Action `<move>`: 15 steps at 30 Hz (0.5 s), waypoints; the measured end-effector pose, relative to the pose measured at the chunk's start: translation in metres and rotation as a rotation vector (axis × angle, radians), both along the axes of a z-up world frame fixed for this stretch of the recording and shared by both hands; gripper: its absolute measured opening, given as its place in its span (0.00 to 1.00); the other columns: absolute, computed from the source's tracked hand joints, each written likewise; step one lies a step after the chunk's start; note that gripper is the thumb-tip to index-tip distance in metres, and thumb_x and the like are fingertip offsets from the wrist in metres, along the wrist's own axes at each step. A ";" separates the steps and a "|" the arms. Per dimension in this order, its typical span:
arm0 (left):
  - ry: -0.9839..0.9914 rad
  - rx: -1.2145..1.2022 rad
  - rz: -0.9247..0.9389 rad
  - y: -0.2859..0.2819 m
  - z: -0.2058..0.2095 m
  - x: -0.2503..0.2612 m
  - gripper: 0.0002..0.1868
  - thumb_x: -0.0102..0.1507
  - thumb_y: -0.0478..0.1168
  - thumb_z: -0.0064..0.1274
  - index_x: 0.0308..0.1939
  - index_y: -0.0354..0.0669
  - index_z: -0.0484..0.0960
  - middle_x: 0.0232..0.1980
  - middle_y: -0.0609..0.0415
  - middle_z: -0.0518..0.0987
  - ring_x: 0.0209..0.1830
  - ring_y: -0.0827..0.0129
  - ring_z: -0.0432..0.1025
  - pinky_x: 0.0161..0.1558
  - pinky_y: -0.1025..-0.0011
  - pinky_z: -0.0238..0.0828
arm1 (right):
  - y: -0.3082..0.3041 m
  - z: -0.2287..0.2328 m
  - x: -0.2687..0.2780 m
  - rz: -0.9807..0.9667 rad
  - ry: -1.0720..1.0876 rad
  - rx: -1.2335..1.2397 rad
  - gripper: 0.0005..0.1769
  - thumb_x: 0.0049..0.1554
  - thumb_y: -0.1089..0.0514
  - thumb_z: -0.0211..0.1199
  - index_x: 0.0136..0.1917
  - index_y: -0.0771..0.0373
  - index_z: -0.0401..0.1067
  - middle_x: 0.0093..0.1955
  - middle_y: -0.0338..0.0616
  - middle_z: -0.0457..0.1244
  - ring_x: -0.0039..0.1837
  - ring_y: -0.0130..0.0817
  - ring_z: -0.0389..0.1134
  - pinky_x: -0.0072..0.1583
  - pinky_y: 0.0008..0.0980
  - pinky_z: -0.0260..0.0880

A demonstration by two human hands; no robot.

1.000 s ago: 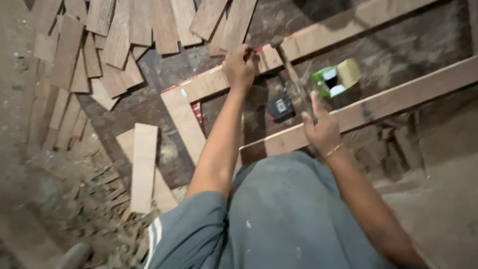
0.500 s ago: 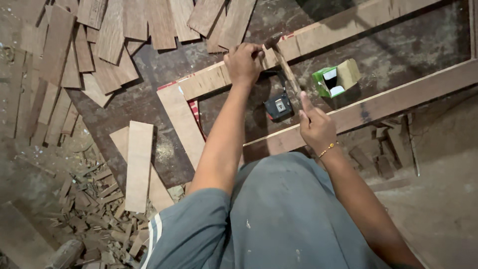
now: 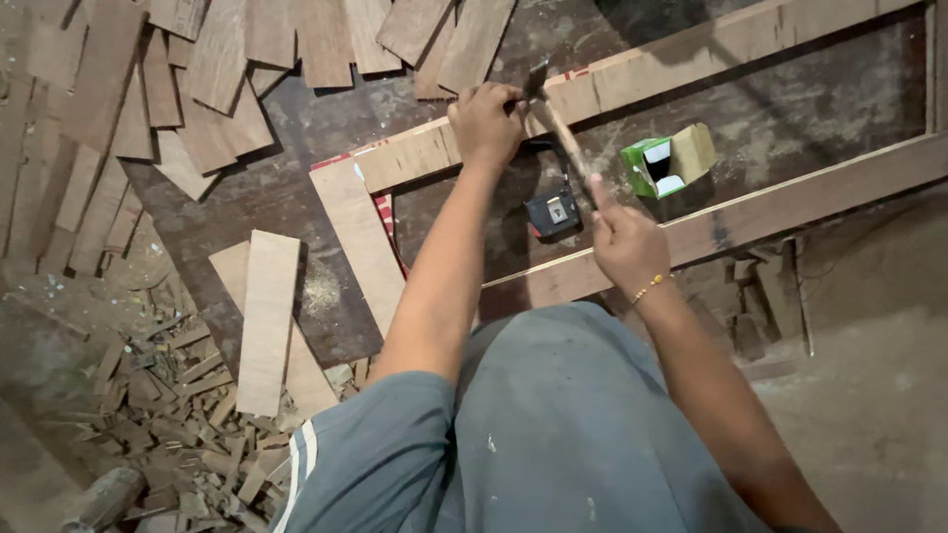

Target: The person assembles a rectangular wooden frame on a workbench by applying glue to the joints and securing them with a hammer. They repeatedly position the wooden pieces and strike them to ensure a tight fit.

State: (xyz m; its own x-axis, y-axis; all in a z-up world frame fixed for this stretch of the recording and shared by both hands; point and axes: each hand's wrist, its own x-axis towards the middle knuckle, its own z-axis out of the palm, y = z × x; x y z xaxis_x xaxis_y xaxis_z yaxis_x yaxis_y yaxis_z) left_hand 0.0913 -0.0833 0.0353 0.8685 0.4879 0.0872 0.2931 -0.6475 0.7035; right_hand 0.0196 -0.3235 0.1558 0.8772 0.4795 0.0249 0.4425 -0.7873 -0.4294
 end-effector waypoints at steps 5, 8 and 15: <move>-0.043 -0.080 -0.019 0.003 -0.017 -0.006 0.13 0.56 0.39 0.58 0.45 0.55 0.84 0.48 0.58 0.83 0.55 0.57 0.72 0.56 0.56 0.63 | -0.005 0.001 -0.005 0.010 -0.092 0.304 0.32 0.67 0.62 0.61 0.81 0.47 0.58 0.42 0.51 0.63 0.40 0.49 0.65 0.45 0.43 0.67; -0.242 -0.131 0.019 0.011 -0.029 -0.011 0.25 0.54 0.32 0.52 0.56 0.49 0.78 0.54 0.50 0.81 0.58 0.50 0.71 0.60 0.55 0.64 | 0.001 -0.008 0.000 0.035 -0.061 0.086 0.36 0.61 0.63 0.64 0.80 0.47 0.61 0.39 0.50 0.65 0.40 0.50 0.66 0.43 0.45 0.66; -0.360 -0.182 -0.006 0.016 -0.039 -0.010 0.25 0.57 0.31 0.55 0.59 0.45 0.75 0.57 0.44 0.78 0.61 0.45 0.70 0.62 0.55 0.67 | -0.007 -0.016 -0.007 0.070 -0.188 0.389 0.35 0.67 0.65 0.60 0.83 0.49 0.55 0.48 0.58 0.67 0.45 0.51 0.68 0.48 0.42 0.70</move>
State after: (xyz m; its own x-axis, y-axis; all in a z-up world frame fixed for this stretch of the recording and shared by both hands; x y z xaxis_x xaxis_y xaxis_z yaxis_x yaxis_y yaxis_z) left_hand 0.0809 -0.0669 -0.0033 0.8009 0.5187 0.2991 0.0037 -0.5038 0.8638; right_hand 0.0130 -0.3301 0.1403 0.8060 0.4606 0.3716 0.5876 -0.5480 -0.5953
